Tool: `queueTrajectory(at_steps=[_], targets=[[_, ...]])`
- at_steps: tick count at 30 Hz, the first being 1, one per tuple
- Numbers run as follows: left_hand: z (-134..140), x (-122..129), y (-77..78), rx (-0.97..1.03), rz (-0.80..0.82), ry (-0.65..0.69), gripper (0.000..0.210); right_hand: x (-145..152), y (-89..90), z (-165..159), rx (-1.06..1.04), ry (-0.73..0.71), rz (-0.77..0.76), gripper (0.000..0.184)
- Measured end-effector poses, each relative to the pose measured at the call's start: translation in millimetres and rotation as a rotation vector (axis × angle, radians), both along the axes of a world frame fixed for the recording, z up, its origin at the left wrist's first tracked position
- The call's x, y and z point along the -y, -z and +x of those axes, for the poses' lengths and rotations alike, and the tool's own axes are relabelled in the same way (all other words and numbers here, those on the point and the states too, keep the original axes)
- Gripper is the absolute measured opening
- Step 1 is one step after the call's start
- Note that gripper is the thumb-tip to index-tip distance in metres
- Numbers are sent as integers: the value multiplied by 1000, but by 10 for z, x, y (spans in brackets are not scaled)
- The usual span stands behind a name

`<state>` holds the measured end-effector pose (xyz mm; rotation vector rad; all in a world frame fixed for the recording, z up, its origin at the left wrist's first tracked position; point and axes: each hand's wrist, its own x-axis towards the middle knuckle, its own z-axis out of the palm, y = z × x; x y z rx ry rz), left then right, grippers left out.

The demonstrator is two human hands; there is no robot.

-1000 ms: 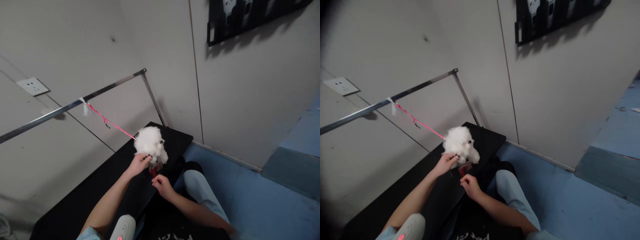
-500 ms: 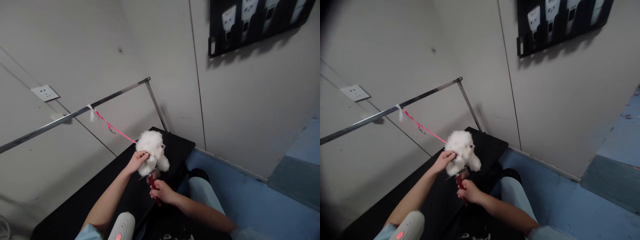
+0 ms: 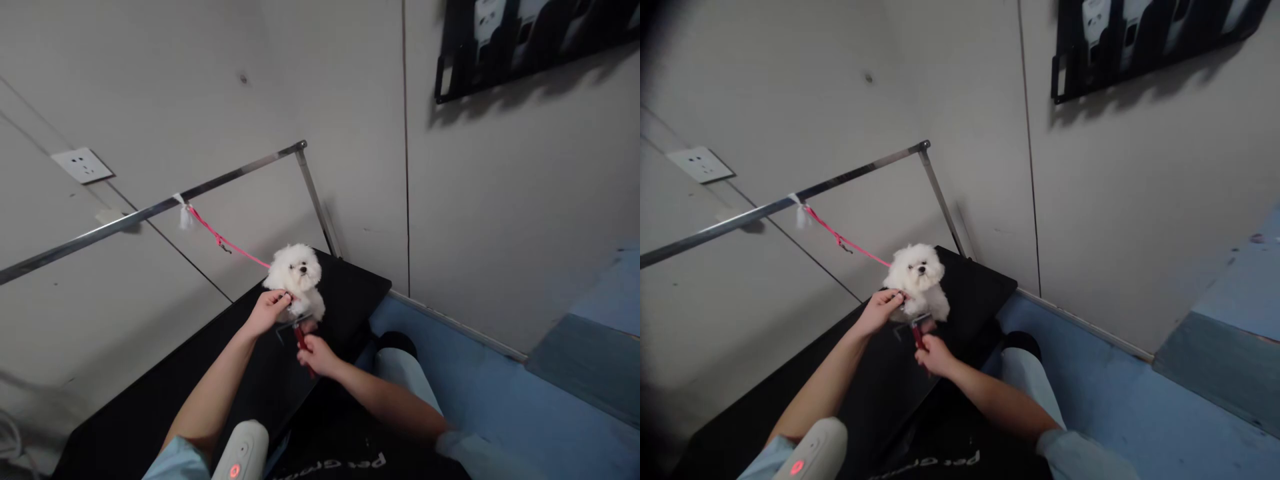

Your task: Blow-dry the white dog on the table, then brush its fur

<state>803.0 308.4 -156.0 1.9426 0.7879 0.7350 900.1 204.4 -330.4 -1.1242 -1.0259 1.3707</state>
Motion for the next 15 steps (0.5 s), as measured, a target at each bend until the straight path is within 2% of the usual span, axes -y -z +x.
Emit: queueTrajectory(at_steps=[2, 5, 7, 9, 11, 13, 15], targets=[[-45, -7, -43, 21, 5, -22, 50, -48, -43, 6, 20, -75, -24, 13], [-106, -13, -127, 74, 29, -80, 49, -214, -242, 87, 68, -36, 197, 9], [-122, -14, -199, 182, 65, -179, 47, -370, -440, 164, 122, 11, 318, 8], [-130, -23, -285, 304, 71, -286, 48, -489, -596, 196, 163, -13, 308, 9], [-153, -48, -386, 406, 38, -369, 51, -535, -671, 167, 208, -112, 239, 12], [-203, -87, -493, 489, 21, -420, 54, -538, -707, 111, 265, -203, 182, 13], [-268, -126, -594, 535, 39, -436, 55, -562, -787, 76, 308, -230, 203, 13]])
